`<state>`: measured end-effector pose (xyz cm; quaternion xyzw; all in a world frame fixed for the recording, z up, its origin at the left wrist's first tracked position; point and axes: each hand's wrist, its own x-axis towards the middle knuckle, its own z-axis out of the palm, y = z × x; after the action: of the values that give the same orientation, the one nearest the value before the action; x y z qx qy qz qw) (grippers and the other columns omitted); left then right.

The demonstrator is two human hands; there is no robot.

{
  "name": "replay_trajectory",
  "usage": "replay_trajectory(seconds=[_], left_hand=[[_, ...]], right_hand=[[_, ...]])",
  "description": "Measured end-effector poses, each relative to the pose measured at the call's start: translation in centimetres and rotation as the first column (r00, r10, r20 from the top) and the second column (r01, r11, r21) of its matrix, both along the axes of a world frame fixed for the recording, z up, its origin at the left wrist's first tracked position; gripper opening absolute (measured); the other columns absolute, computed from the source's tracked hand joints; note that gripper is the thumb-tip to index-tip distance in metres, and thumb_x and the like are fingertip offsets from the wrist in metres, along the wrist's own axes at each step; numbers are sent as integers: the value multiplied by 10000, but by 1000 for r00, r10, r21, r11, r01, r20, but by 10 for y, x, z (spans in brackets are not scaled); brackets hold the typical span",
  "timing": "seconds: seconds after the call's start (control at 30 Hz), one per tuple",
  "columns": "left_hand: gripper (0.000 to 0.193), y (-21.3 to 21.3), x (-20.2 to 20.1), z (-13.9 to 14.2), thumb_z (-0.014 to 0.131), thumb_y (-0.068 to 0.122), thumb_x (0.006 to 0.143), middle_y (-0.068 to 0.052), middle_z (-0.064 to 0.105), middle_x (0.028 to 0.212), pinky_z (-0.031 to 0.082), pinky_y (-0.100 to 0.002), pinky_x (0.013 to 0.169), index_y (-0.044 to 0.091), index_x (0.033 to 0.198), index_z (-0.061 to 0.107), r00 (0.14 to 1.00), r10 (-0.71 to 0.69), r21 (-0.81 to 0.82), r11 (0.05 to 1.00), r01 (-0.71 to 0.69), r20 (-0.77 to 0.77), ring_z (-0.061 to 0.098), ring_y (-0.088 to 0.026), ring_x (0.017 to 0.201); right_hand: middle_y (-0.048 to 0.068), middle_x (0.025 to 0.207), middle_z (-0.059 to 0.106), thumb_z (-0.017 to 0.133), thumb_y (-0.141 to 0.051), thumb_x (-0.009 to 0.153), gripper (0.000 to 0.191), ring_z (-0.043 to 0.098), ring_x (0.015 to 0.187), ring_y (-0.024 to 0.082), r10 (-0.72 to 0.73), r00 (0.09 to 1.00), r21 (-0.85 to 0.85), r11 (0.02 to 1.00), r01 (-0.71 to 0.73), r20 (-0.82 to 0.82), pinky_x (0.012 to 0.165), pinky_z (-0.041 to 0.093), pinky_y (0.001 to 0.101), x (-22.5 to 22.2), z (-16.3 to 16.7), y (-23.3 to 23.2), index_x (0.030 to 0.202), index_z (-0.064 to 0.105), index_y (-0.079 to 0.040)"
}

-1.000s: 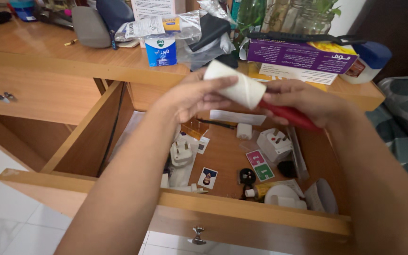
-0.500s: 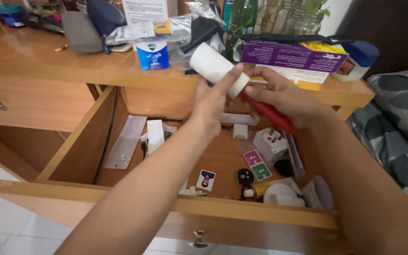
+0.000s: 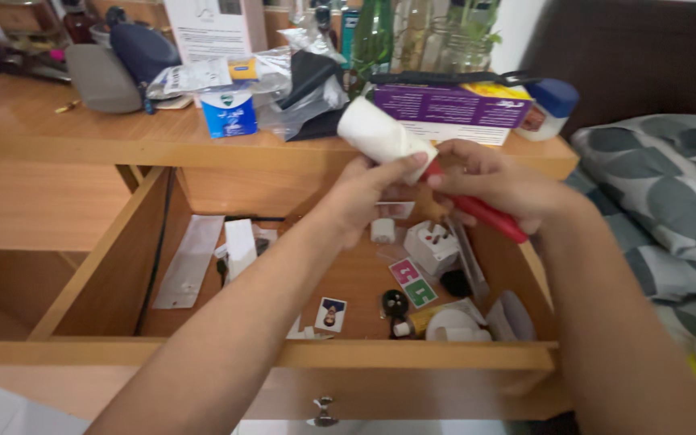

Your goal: The person empties a cluttered wooden drawer by removing items one by one and placing them on a nearby bed. They handle various small objects including cables, boxes, and personal items, then continue to clear the drawer contents.

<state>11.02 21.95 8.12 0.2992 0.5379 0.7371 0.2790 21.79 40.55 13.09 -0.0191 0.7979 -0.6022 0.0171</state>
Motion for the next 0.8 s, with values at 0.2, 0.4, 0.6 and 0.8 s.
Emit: replay_trajectory(seconds=[0.2, 0.4, 0.6, 0.8], left_hand=[[561, 26, 24, 14, 759, 397, 828, -76, 698, 998, 561, -327, 606, 69, 1243, 573, 1000, 17, 103, 995, -19, 16, 687, -165, 779], [406, 69, 50, 24, 717, 266, 928, -100, 663, 1009, 566, -319, 631, 8, 1213, 589, 991, 131, 277, 953, -121, -16, 643, -156, 828], [387, 139, 107, 34, 671, 278, 942, -139, 703, 1068, 555, -364, 840, -13, 1184, 593, 951, 308, 319, 902, -290, -4, 684, -219, 960], [421, 208, 204, 31, 685, 307, 905, -155, 723, 1079, 538, -367, 858, 2, 1191, 635, 980, 188, 316, 935, -160, -61, 693, -237, 977]], right_hand=[[54, 836, 628, 637, -177, 975, 288, 604, 597, 115, -116, 984, -291, 954, 73, -133, 496, 484, 250, 12, -8, -5, 1227, 552, -68], [68, 913, 656, 614, -189, 1036, 232, 629, 657, 140, -236, 923, -466, 882, 72, -305, 569, 514, 264, 31, -9, -10, 1226, 597, -57], [91, 1073, 724, 565, -176, 1014, 244, 724, 924, 169, -580, 764, -684, 680, 263, -283, 817, 606, 312, 60, -16, 0, 1193, 644, -30], [90, 1032, 711, 565, -209, 1021, 250, 686, 898, 191, -805, 515, -749, 529, 399, -294, 781, 563, 342, 149, -30, 43, 1187, 663, -49]])
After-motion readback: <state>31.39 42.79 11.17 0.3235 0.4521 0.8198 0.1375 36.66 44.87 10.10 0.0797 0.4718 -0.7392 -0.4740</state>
